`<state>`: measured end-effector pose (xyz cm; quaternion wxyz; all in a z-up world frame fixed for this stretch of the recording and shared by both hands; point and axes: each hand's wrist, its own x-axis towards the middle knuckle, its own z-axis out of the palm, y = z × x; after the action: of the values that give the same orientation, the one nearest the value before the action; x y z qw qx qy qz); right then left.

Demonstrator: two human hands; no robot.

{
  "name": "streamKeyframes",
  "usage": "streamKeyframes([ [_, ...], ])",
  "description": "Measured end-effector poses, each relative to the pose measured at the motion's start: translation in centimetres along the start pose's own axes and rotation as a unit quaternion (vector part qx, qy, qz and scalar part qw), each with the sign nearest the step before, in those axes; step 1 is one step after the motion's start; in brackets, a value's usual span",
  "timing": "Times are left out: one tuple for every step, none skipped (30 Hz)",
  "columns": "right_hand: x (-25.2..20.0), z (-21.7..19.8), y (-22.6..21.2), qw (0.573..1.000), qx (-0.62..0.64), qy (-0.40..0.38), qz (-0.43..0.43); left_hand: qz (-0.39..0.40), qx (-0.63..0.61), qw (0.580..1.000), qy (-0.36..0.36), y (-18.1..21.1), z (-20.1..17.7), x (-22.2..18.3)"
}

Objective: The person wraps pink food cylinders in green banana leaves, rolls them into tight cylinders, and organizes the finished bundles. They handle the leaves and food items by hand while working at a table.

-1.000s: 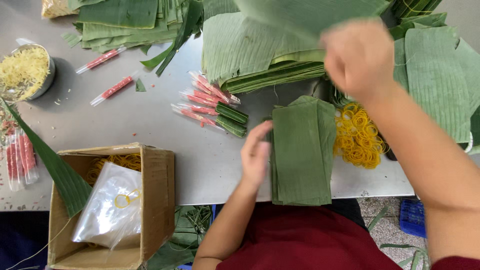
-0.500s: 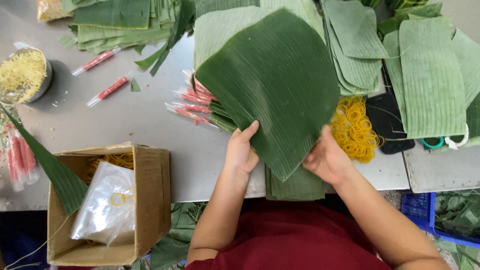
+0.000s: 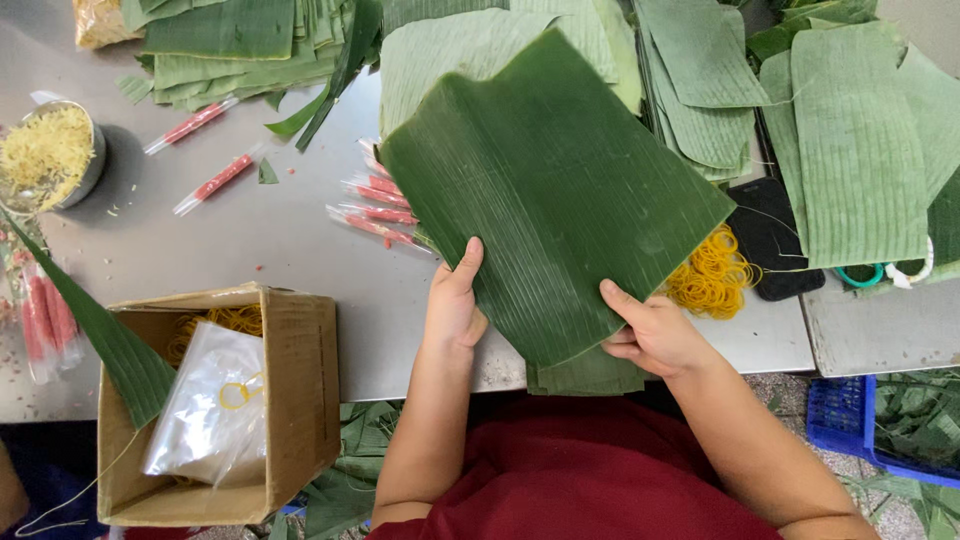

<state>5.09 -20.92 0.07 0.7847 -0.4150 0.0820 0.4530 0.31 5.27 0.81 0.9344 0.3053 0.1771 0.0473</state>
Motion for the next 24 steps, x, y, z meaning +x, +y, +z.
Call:
streamKeyframes([
  [0.0,-0.6,0.3,0.997,-0.021,0.062,0.033,-0.001,0.01,1.0,0.014,-0.2,0.1,-0.1],
  [0.0,-1.3,0.5,0.989,-0.042,0.123,0.067,-0.001,0.019,0.999,0.029,-0.6,0.3,-0.1],
  [0.0,-2.0,0.8,0.998,0.004,0.04,0.051,-0.001,0.029,0.999,0.044,-0.7,0.4,0.0],
  [-0.2,-2.7,1.1,0.997,0.05,-0.044,0.037,0.005,-0.01,0.998,0.058,-0.3,0.3,0.0],
  [-0.5,-3.5,1.2,0.987,0.095,-0.128,0.023,0.011,-0.048,0.996,0.073,0.1,0.2,0.2],
  [-0.9,-4.5,0.8,0.963,0.121,-0.239,-0.025,0.019,-0.087,0.992,0.088,0.7,0.1,0.5],
  [-1.2,-5.3,0.3,0.924,0.145,-0.347,-0.072,0.047,-0.103,0.984,0.137,1.8,-0.3,0.9],
  [-1.6,-5.9,0.1,0.869,0.169,-0.449,-0.117,0.074,-0.117,0.972,0.187,3.4,-1.0,1.0],
  [-2.0,-6.2,-0.1,0.885,0.138,-0.42,-0.146,0.101,-0.131,0.957,0.237,4.4,-1.4,1.0],
  [-2.6,-6.4,-0.4,0.899,0.105,-0.388,-0.177,0.108,-0.088,0.961,0.238,4.5,-1.4,1.0],
  [-3.0,-6.2,-0.5,0.909,0.071,-0.354,-0.208,0.114,-0.046,0.963,0.238,4.2,-1.2,0.8],
  [-2.8,-5.5,-0.4,0.964,-0.049,-0.219,-0.143,0.124,-0.002,0.964,0.237,3.8,-1.0,0.7],
  [-2.5,-4.5,0.0,0.981,-0.166,-0.074,-0.073,0.12,0.013,0.973,0.196,2.5,-0.3,0.3],
  [-2.3,-3.3,0.7,0.958,-0.277,0.075,0.002,0.114,0.027,0.981,0.157,0.5,0.5,-0.3],
  [-1.7,-1.9,1.4,0.938,-0.338,0.035,-0.073,0.098,-0.042,0.985,0.133,-1.3,1.3,-0.8],
  [-0.8,-0.5,2.1,0.907,-0.395,-0.007,-0.149,0.082,-0.111,0.984,0.109,-2.8,1.9,-1.2],
  [-0.1,0.7,2.5,0.865,-0.447,-0.048,-0.222,0.096,-0.101,0.985,0.105,-3.7,2.1,-1.7],
  [0.2,1.4,2.6,0.865,-0.448,-0.063,-0.217,0.107,-0.091,0.985,0.101,-4.4,2.3,-2.0],
  [0.3,1.8,2.5,0.865,-0.449,-0.077,-0.211,0.119,-0.081,0.985,0.098,-4.8,2.3,-2.2],
  [0.2,2.1,2.5,0.865,-0.448,-0.09,-0.204,0.115,-0.029,0.989,0.085,-5.0,2.1,-2.4],
  [0.1,2.1,2.5,0.905,-0.401,0.023,-0.142,0.11,0.024,0.991,0.071,-4.9,1.9,-2.5],
  [0.2,1.9,2.2,0.925,-0.347,0.132,-0.078,0.109,0.076,0.99,0.056,-4.7,1.7,-2.3],
  [0.3,1.7,2.0,0.928,-0.287,0.238,-0.01,0.1,0.083,0.99,0.047,-4.6,1.7,-2.2],
  [0.5,1.4,1.8,0.956,-0.198,0.212,-0.043,0.092,0.09,0.991,0.037,-4.6,1.9,-1.9],
])
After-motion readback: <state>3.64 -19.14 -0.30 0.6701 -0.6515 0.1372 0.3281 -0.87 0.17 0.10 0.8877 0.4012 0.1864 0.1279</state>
